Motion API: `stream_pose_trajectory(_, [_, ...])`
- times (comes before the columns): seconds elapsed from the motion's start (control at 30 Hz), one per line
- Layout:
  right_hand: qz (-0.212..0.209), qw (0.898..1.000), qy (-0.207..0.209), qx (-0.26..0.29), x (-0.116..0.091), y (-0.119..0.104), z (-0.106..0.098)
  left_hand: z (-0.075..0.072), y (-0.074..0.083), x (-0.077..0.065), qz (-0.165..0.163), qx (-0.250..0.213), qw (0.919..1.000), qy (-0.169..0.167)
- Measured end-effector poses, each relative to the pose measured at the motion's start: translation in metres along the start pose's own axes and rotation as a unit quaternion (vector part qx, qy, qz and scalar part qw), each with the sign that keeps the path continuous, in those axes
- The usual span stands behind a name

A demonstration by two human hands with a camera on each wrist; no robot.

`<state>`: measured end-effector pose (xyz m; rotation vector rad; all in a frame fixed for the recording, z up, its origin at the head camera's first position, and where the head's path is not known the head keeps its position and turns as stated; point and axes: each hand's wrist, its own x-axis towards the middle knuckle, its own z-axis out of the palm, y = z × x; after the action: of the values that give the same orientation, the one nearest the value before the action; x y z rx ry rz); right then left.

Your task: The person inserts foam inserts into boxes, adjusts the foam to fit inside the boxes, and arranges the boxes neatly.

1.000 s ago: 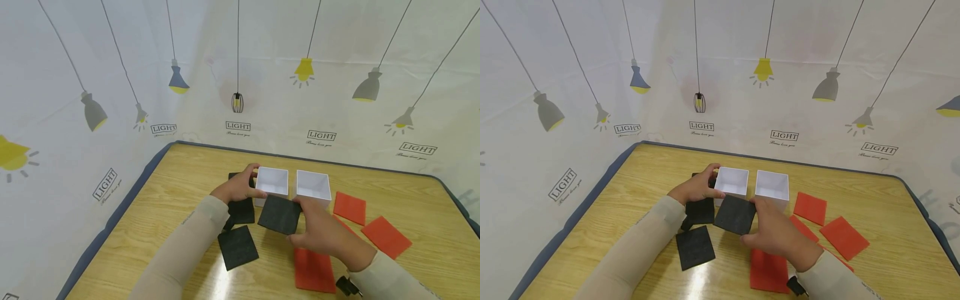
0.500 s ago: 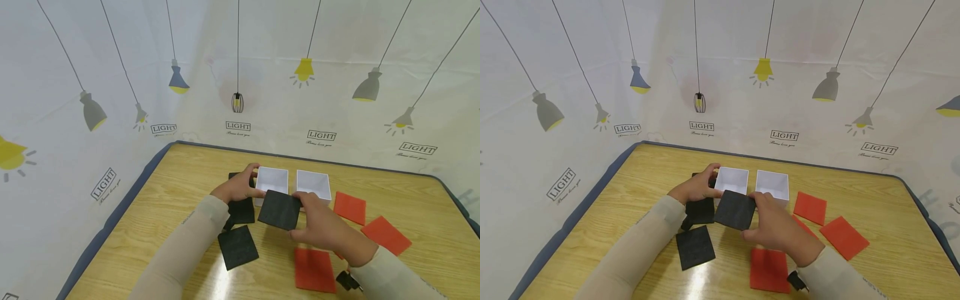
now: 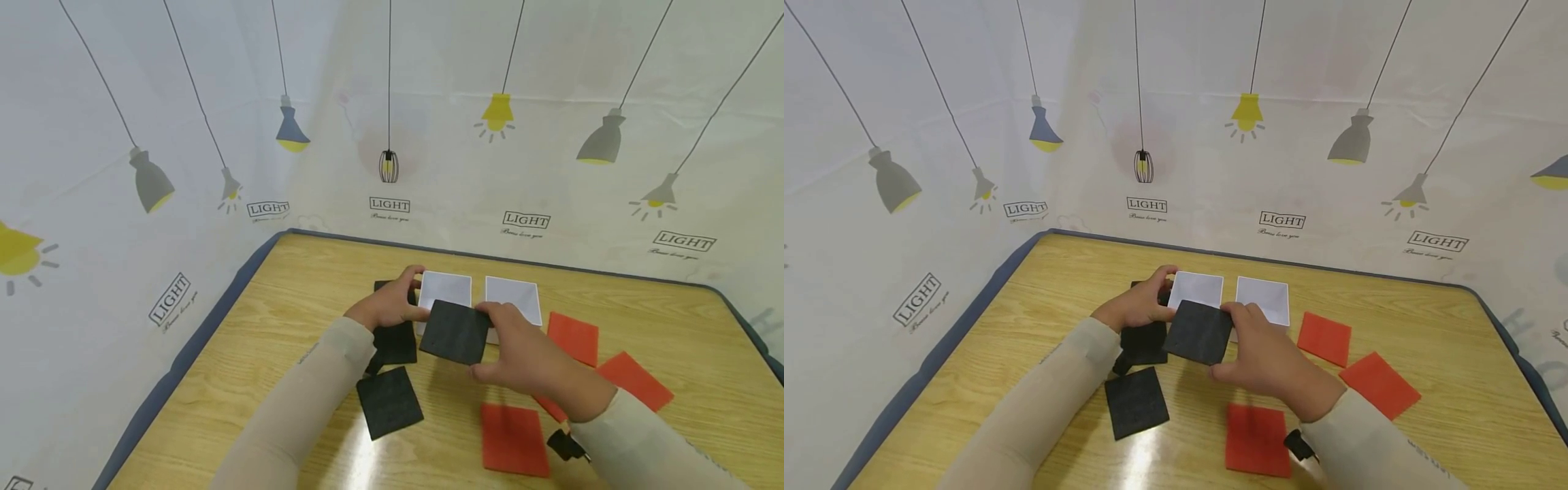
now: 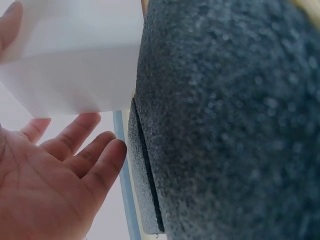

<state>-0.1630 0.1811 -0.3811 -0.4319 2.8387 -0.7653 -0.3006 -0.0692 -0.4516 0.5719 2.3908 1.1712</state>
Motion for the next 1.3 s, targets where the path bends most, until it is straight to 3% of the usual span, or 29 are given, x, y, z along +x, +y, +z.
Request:
stream_pose_trajectory(0.93, [-0.024,0.999,-0.006,0.026,0.020,0.008,-0.013,-0.002,0.001,0.000,0.013,0.002,0.9999,-0.006])
stream_pose_trajectory(1.3, [-0.035,0.999,-0.010,0.019,0.030,0.005,-0.018,-0.002,0.002,-0.001,-0.001,0.010,0.9999,-0.010])
